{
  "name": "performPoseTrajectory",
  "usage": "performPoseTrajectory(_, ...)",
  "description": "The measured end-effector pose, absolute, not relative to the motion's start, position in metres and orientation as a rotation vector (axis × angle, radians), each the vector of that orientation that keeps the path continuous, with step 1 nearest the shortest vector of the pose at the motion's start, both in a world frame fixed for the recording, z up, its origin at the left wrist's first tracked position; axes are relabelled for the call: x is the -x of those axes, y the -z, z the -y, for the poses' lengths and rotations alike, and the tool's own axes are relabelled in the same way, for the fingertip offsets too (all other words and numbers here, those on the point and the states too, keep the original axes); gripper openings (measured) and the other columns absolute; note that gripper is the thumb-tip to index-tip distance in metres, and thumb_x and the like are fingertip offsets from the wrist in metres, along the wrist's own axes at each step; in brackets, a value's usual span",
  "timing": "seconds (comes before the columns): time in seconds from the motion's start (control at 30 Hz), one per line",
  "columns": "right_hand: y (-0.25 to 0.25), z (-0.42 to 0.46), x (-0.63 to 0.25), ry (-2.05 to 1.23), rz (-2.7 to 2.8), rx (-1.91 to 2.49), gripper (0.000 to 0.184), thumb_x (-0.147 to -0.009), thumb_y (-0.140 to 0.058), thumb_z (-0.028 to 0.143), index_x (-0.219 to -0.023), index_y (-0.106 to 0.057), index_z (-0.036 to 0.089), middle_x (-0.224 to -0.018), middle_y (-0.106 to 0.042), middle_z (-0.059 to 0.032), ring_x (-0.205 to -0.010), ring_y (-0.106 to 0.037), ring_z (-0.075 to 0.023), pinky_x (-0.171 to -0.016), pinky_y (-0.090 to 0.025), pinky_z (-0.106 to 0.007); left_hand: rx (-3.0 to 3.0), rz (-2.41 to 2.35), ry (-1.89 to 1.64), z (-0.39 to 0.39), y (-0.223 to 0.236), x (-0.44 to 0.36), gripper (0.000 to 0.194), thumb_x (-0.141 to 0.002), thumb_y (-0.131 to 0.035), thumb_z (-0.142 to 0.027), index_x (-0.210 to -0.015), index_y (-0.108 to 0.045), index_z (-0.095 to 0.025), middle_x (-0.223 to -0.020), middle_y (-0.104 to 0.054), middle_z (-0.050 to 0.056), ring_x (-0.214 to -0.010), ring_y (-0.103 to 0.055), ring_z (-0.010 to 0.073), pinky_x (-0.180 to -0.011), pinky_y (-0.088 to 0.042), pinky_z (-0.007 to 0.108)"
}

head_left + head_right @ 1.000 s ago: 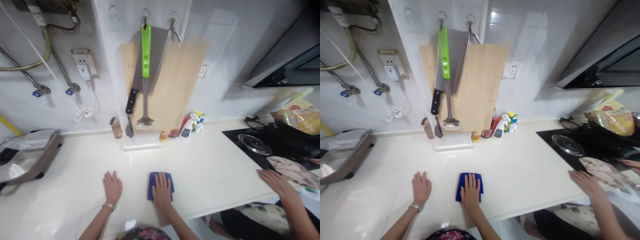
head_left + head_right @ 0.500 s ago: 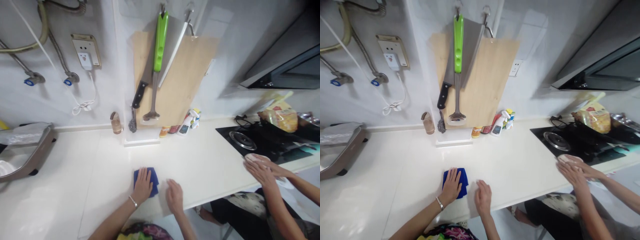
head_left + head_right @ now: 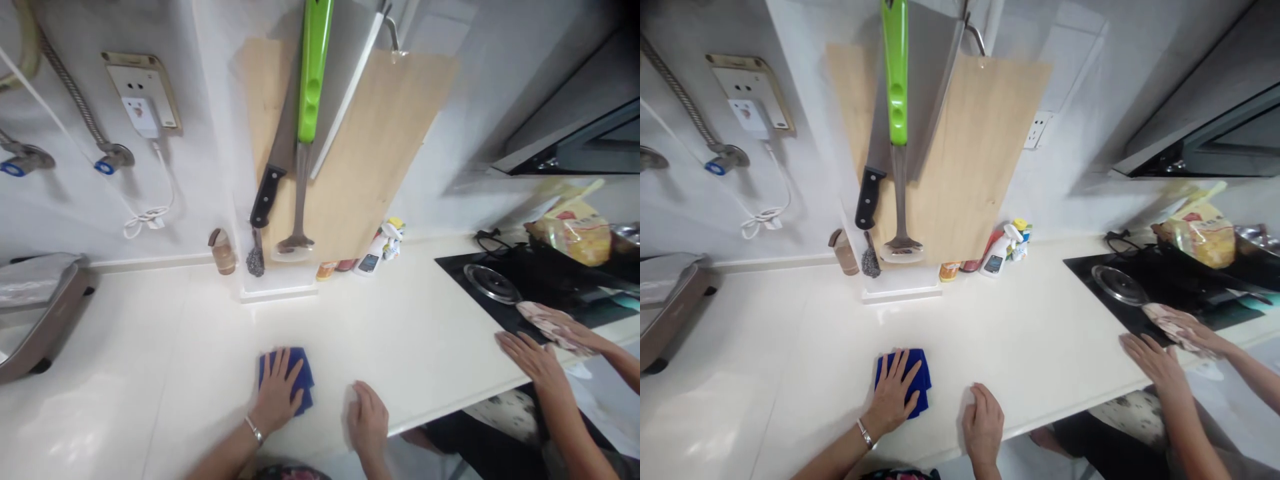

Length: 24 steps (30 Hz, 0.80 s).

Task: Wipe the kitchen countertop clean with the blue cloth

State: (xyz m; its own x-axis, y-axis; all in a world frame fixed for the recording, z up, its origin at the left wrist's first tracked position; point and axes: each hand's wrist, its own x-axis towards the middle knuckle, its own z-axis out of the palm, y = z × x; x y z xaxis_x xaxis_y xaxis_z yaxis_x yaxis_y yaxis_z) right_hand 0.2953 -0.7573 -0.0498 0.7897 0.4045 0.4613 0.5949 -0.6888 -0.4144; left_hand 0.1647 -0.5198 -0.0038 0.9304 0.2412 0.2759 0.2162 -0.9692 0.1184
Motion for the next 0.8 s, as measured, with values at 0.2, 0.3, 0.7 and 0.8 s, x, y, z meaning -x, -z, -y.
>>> performPoseTrajectory(0.2, 0.05, 0.761, -0.297, 0.462, 0.786, 2.422, 0.032, -0.097, -0.039, 0.029, -0.117, -0.06, 0.018, -0.123, -0.065, -0.0119, -0.116, -0.057, -0.0241, -0.099, -0.041, -0.043, -2.937, -0.313, -0.349, 0.494, 0.003, -0.229, 0.077, -0.091, -0.048, -0.045, -0.157, -0.023, -0.016, -0.162, -0.03, 0.013, -0.152, -0.019, 0.0305, -0.124, -0.017, 0.055)
performPoseTrajectory(0.3, 0.05, 0.762, -0.298, 0.434, 0.794, 2.434, 0.033, -0.097, -0.038, 0.03, -0.119, -0.06, 0.018, -0.124, -0.065, -0.0126, -0.117, -0.057, -0.025, -0.099, -0.041, -0.044, -2.894, -0.383, -0.365, 0.484, 0.001, -0.266, 0.074, -0.089, -0.05, -0.043, -0.155, -0.028, -0.017, -0.163, -0.029, 0.013, -0.152, -0.019, 0.0308, -0.123, -0.018, 0.054)
performPoseTrajectory(0.7, 0.05, 0.764, -0.3, 0.333, 0.769, 2.402, 0.034, -0.098, -0.039, 0.032, -0.121, -0.059, 0.018, -0.126, -0.064, -0.0134, -0.119, -0.055, -0.0266, -0.099, -0.041, -0.046, -2.796, -0.385, -0.435, 0.454, -0.001, -0.359, 0.051, -0.089, -0.051, -0.044, -0.138, -0.054, -0.027, -0.148, -0.049, 0.01, -0.139, -0.04, 0.0303, -0.122, -0.021, 0.056)
performPoseTrajectory(0.8, 0.054, 0.767, -0.301, 0.35, 0.761, 2.412, 0.035, -0.098, -0.037, 0.032, -0.121, -0.059, 0.019, -0.126, -0.064, -0.0133, -0.119, -0.056, -0.0265, -0.099, -0.042, -0.046, -2.784, -0.392, -0.449, 0.454, 0.002, -0.363, 0.052, -0.089, -0.051, -0.044, -0.138, -0.054, -0.027, -0.148, -0.049, 0.011, -0.139, -0.04, 0.0308, -0.121, -0.021, 0.057)
